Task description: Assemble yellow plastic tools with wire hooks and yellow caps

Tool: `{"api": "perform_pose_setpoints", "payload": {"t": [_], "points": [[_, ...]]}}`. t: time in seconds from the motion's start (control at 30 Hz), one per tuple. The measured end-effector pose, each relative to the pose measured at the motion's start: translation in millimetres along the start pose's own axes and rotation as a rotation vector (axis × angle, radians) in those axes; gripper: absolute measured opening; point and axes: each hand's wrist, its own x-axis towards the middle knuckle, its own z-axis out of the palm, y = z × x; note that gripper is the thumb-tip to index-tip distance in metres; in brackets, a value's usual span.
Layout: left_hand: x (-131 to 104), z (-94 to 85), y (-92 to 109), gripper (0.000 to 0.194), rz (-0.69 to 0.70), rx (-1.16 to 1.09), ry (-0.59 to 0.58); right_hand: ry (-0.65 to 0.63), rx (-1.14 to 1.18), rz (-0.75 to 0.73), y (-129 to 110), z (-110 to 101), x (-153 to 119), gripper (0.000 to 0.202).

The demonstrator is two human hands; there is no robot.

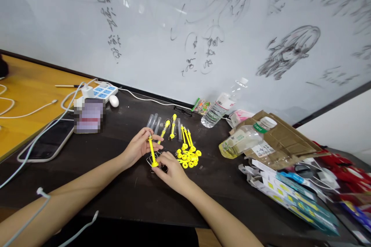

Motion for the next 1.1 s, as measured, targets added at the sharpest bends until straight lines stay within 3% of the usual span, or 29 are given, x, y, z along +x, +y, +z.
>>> {"api": "perform_pose_setpoints", "payload": {"t": [0.17, 0.3, 0.37, 0.5, 0.63, 0.73, 0.87, 0.93, 1.03, 1.1], "points": [[4, -5.0, -1, 0.021, 0.068, 0.063, 0.188, 0.073, 0.292, 0.149, 5, -2, 1, 0.011], [9, -13.6, -8, 0.02, 0.069, 0.263, 0.327, 0.082, 0.473, 0.273, 6, -6, 0, 0.019], [10, -17.4, -11, 0.022, 0.093, 0.483, 0.292, 0.069, 0.563, 0.284, 4, -8, 0, 0.021], [7, -19.8, -11, 0.029, 0.312, 1.019, 0.195, 0.027, 0.676, 0.28, 2, -9, 0, 0.023], [3, -18.4, -7, 0.032, 0.393, 1.281, 0.146, 0.002, 0.712, 0.292, 4, -7, 0, 0.024], [2, -18.0, -7, 0.032, 0.422, 1.364, 0.147, -0.005, 0.728, 0.299, 6, -7, 0, 0.027], [1, -17.1, -7, 0.029, 0.465, 1.411, 0.233, 0.012, 0.717, 0.3, 9, -7, 1, 0.03], [0, -15.4, -7, 0.027, 0.463, 1.385, 0.153, 0.015, 0.707, 0.294, 9, -7, 1, 0.03], [-3, -12.5, -8, 0.019, 0.434, 1.252, -0.084, 0.001, 0.692, 0.286, 8, -7, 1, 0.031], [-6, -11.4, -10, 0.024, 0.373, 1.155, -0.179, -0.011, 0.69, 0.288, 8, -7, 0, 0.031]]}}
